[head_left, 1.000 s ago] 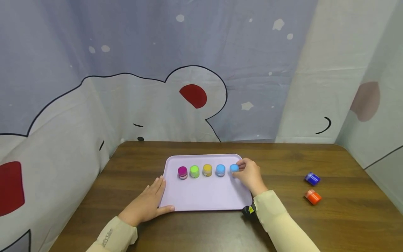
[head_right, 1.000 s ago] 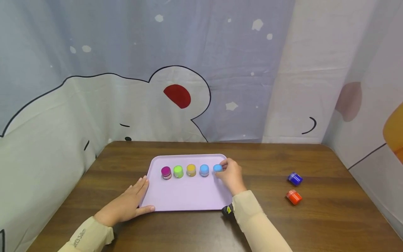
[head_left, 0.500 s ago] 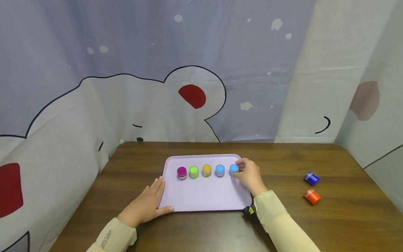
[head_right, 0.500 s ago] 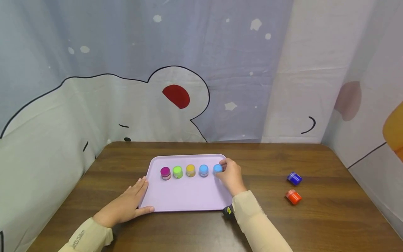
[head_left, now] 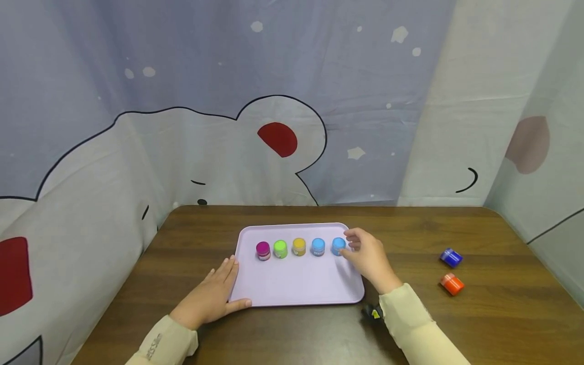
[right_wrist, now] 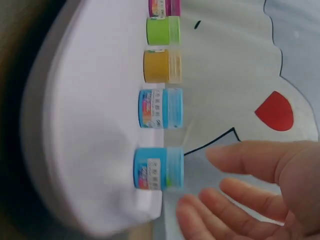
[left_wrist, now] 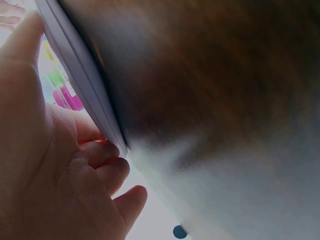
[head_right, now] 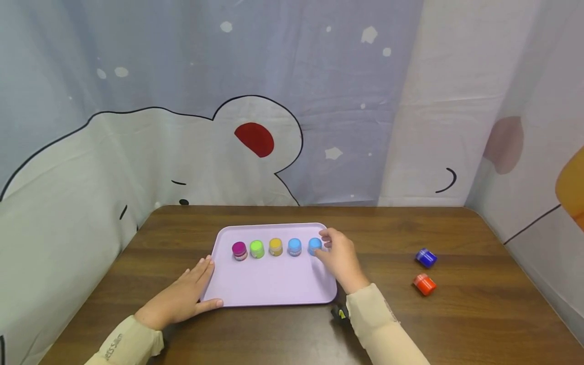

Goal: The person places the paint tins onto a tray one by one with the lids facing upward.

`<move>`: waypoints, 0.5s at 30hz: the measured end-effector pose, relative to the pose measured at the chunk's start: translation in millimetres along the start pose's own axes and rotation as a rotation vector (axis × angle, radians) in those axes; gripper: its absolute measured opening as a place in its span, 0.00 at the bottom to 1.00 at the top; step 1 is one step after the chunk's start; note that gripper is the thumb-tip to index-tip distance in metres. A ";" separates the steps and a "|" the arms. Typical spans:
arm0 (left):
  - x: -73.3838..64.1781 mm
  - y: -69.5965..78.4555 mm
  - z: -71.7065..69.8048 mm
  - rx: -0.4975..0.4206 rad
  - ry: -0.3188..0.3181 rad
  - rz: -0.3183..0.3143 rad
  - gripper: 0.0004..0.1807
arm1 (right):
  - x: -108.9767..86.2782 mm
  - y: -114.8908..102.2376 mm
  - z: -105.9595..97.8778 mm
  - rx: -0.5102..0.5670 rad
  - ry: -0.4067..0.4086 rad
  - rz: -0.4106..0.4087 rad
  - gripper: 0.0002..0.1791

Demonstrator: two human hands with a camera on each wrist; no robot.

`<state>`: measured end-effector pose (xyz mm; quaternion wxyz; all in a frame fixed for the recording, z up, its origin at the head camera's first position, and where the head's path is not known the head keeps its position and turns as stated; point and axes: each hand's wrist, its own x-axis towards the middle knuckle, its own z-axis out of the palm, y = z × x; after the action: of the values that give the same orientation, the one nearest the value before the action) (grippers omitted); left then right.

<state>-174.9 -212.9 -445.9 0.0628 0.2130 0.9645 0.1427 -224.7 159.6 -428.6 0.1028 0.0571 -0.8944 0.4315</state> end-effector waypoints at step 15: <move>-0.9 0.1 -0.6 -0.001 -0.004 0.002 0.56 | -30.3 2.2 -61.1 -0.203 -0.076 -0.294 0.14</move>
<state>-174.2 -213.4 -445.2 0.0647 0.2143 0.9641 0.1427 -187.4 209.3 -400.2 0.1360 0.1927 -0.9187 0.3167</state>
